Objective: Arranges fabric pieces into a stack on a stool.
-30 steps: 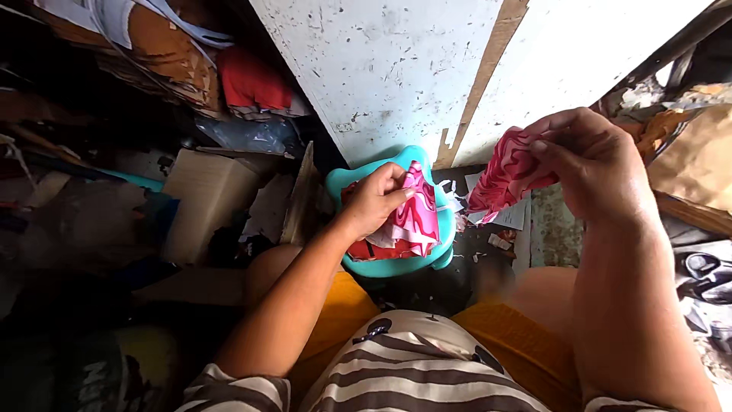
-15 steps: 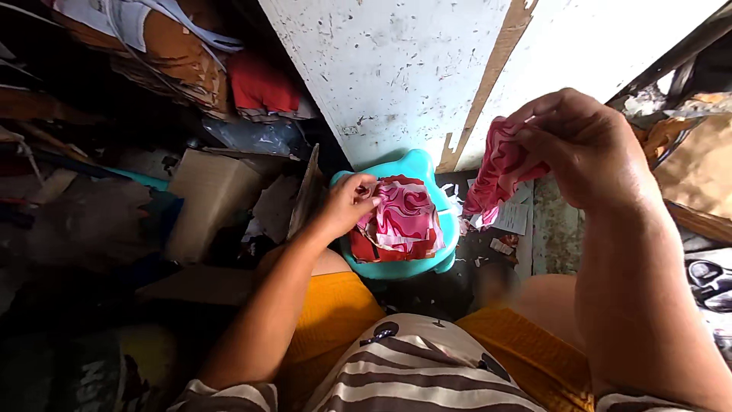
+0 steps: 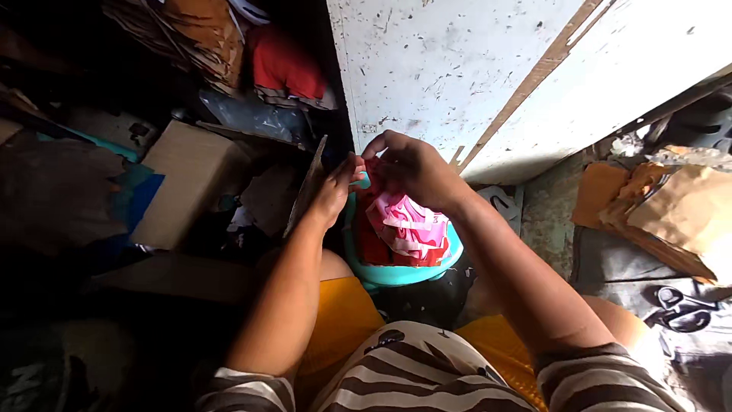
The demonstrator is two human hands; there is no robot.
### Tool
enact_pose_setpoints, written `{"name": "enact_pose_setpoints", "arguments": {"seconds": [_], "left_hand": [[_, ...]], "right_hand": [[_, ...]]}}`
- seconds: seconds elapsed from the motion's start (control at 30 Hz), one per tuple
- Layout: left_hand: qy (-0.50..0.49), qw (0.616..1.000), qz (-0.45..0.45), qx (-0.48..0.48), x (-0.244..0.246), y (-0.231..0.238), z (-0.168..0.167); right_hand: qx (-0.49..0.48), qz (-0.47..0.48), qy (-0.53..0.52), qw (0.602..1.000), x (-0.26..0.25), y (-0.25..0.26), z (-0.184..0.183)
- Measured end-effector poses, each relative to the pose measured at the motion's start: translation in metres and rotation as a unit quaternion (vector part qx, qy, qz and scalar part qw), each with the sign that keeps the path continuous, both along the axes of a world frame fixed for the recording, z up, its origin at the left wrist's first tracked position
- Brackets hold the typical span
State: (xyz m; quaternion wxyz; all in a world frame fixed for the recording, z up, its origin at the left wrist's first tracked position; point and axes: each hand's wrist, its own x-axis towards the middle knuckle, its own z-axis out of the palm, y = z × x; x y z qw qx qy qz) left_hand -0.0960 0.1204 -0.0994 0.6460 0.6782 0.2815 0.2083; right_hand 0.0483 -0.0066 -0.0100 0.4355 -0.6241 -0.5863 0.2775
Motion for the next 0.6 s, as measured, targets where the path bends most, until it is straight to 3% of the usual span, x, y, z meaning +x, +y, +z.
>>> {"name": "enact_pose_setpoints", "arguments": {"seconds": [0.17, 0.27, 0.37, 0.5, 0.6], "left_hand": [[-0.009, 1.000, 0.022, -0.019, 0.012, -0.018, -0.006], [0.001, 0.999, -0.022, 0.046, 0.021, -0.019, -0.007], [0.023, 0.980, -0.083, 0.177, 0.032, -0.008, -0.017], [0.135, 0.930, -0.097, 0.327, 0.039, -0.002, -0.023], [0.202, 0.904, -0.117, 0.357, 0.042, -0.002, -0.024]], "right_hand": [[0.028, 0.011, 0.149, 0.988, 0.006, 0.013, -0.012], [0.019, -0.048, 0.221, 0.974, 0.025, -0.002, -0.025], [0.003, -0.143, 0.256, 0.956, 0.044, -0.024, -0.049], [-0.098, -0.212, 0.194, 0.953, 0.057, -0.043, -0.092], [-0.167, -0.245, 0.095, 0.950, 0.059, -0.040, -0.111]]}}
